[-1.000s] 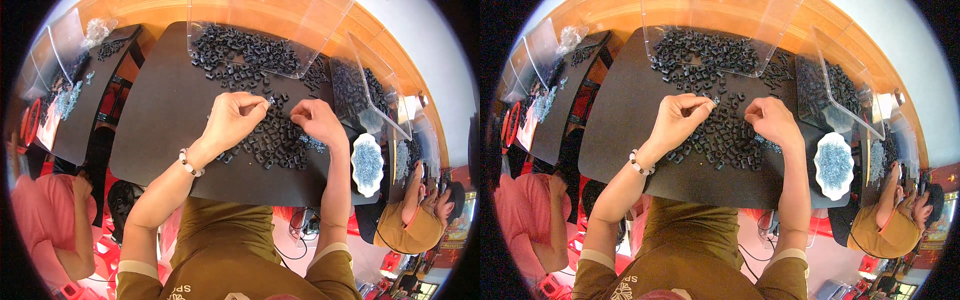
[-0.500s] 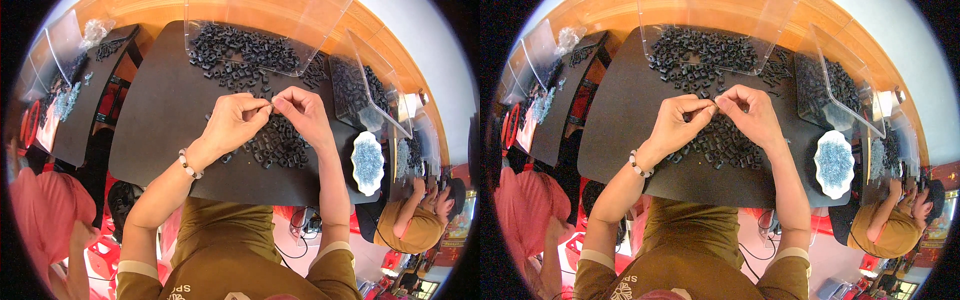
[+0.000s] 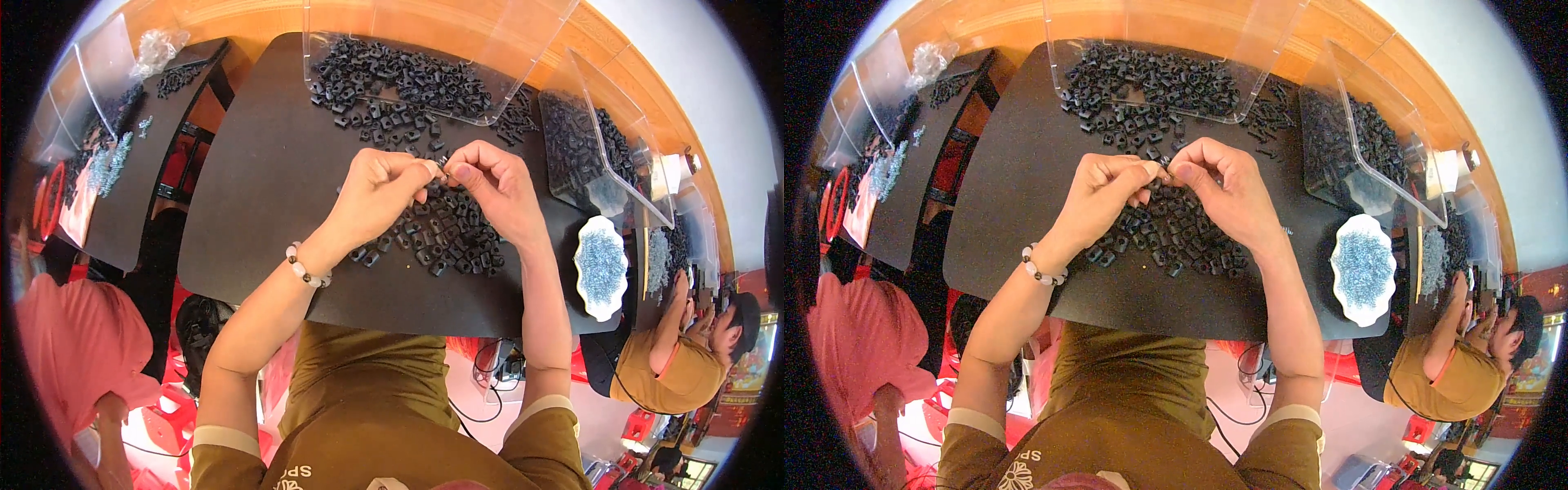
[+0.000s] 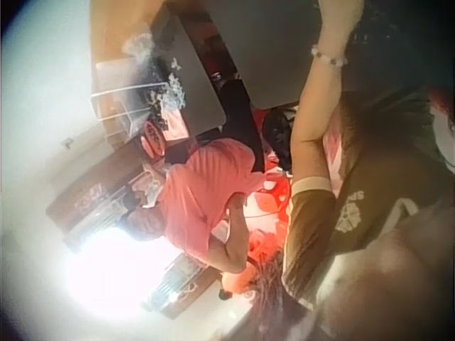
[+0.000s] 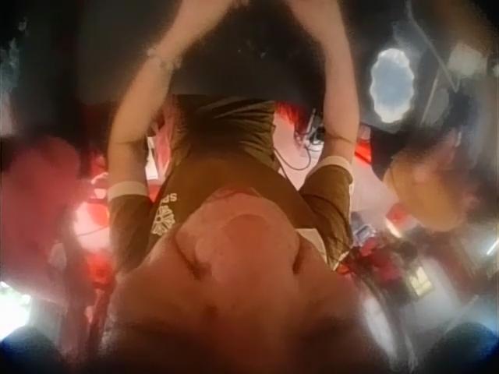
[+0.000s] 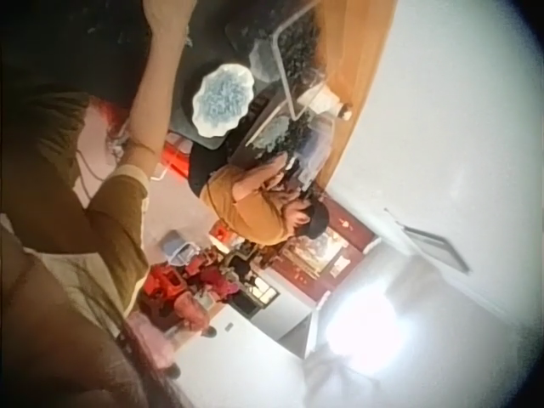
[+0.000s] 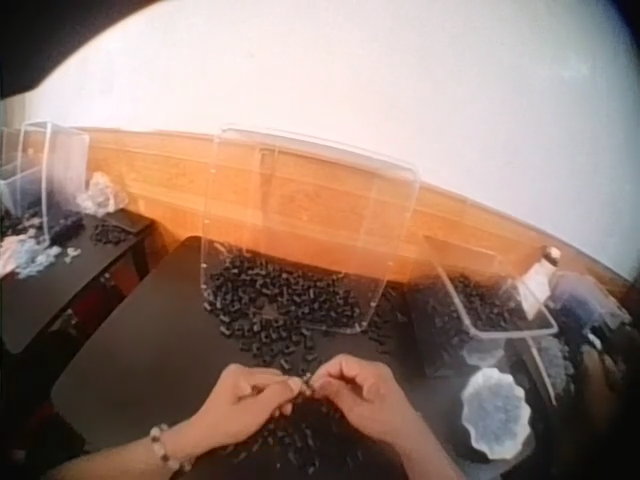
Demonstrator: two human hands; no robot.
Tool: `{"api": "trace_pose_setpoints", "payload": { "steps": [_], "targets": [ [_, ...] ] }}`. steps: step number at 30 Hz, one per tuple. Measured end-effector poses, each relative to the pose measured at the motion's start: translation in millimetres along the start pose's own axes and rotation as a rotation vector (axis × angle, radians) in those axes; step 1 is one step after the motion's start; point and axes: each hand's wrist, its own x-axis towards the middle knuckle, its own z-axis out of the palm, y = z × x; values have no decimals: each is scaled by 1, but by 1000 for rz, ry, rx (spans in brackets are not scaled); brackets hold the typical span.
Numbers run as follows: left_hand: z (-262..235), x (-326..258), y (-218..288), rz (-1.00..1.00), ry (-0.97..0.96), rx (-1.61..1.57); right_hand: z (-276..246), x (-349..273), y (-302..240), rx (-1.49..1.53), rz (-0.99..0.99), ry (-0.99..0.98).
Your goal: The person sorts and inspects small black plastic or rubber components by hand on a work table.
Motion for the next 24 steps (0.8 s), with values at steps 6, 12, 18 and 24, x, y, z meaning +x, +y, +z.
{"api": "trace_pose_setpoints", "payload": {
  "steps": [6,12,18,24],
  "targets": [
    [-2,1,-11,89,113,134,-22,-1,3,-360,157,-111],
    [0,0,-8,38,60,131,-14,2,2,-308,-27,51],
    [0,-1,-2,-46,-12,-59,0,0,-6,-40,-80,53],
    [-6,-1,-2,-148,-105,-177,1,-3,-9,31,-18,66]
  ]
}}
